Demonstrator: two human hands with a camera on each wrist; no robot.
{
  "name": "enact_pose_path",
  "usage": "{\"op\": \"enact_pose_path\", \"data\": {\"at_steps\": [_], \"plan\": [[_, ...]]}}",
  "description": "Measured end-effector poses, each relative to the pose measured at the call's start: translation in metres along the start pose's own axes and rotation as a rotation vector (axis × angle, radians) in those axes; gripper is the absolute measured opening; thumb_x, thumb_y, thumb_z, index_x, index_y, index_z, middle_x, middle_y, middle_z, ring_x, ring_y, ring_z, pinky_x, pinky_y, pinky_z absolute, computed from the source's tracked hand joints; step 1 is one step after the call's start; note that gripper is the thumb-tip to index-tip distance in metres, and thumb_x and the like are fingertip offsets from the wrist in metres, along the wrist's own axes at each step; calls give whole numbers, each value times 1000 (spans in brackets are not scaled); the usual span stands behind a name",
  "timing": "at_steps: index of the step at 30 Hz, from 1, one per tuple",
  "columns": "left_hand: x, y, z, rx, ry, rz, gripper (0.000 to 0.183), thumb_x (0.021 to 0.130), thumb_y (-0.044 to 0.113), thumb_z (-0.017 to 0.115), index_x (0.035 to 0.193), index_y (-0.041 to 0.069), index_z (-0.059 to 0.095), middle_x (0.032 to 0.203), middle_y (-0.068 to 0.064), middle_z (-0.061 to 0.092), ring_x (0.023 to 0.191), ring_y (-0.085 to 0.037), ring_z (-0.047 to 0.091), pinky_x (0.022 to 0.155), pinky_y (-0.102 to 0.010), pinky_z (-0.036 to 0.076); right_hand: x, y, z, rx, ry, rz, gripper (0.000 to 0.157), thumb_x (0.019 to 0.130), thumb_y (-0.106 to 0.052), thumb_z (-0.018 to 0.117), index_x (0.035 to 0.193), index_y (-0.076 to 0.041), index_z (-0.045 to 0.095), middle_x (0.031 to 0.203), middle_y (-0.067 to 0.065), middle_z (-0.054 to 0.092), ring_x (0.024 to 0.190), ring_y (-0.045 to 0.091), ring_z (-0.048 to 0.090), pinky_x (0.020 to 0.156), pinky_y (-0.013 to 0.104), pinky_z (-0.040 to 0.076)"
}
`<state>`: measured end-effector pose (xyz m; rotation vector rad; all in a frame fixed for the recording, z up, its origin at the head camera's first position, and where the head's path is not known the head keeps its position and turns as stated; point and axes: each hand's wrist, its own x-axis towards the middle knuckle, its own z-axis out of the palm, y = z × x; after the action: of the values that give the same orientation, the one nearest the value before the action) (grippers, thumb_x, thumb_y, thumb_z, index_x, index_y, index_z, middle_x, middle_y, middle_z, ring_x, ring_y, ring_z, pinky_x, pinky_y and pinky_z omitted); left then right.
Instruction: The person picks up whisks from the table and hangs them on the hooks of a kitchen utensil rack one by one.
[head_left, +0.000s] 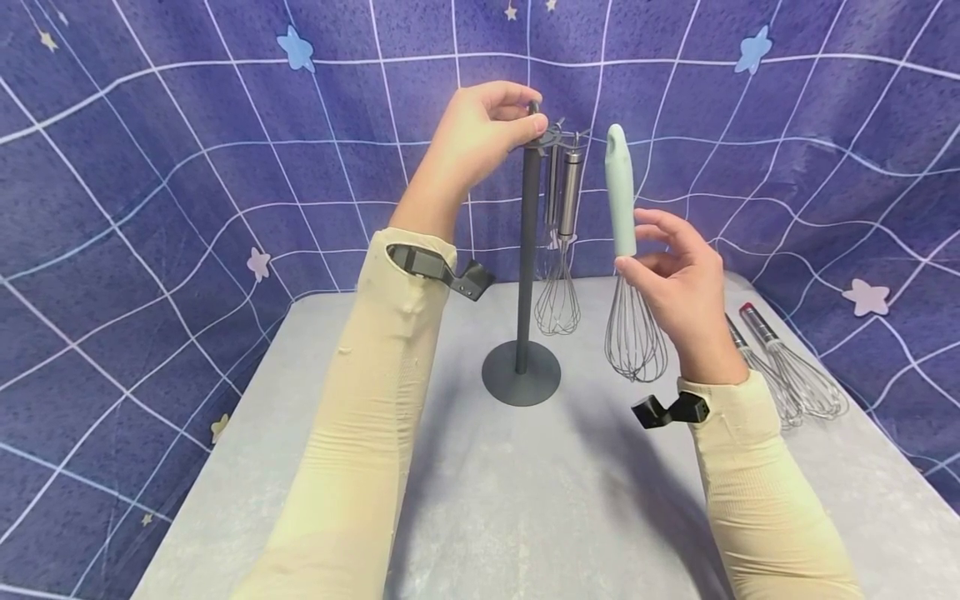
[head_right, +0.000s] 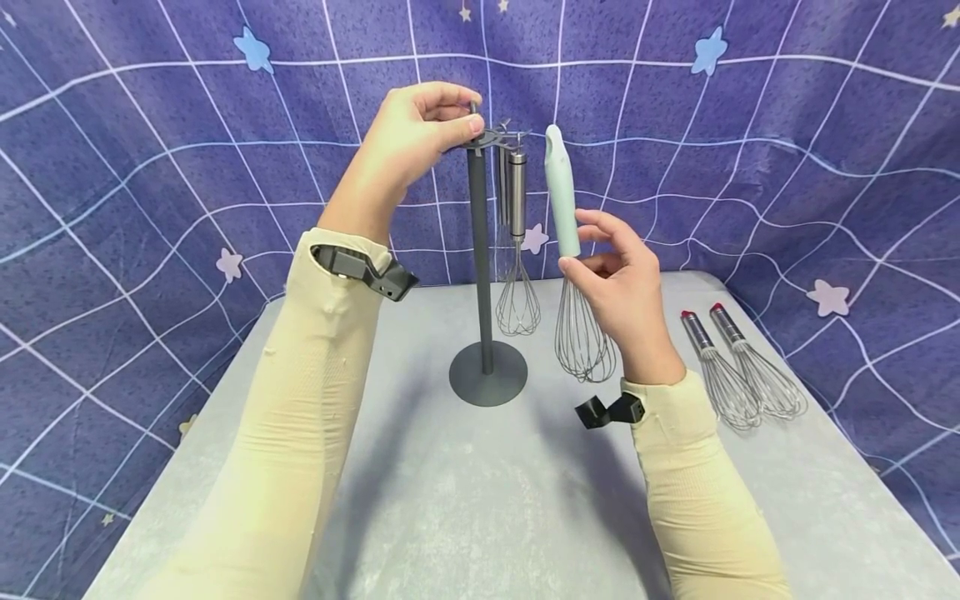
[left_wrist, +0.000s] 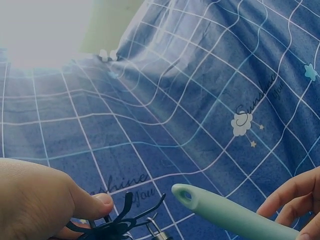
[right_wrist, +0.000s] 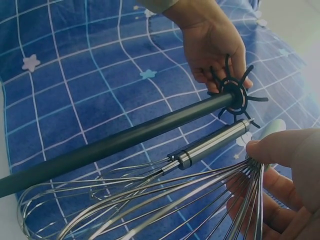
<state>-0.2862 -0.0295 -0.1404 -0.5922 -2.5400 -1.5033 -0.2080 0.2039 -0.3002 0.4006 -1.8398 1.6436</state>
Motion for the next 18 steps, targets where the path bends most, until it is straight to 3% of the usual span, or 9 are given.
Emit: {"op": "enact_pose_path", "data": {"at_steps": [18], "plan": [[2, 1, 3, -13, 56, -21, 39, 89, 27, 79, 127, 18, 69, 127, 1, 68, 116, -10, 61, 100, -27, 46, 1, -6, 5, -61, -6, -19, 56, 82, 8, 77, 133, -14, 66, 111, 5, 68, 74, 9, 72, 68, 22, 52]]}}
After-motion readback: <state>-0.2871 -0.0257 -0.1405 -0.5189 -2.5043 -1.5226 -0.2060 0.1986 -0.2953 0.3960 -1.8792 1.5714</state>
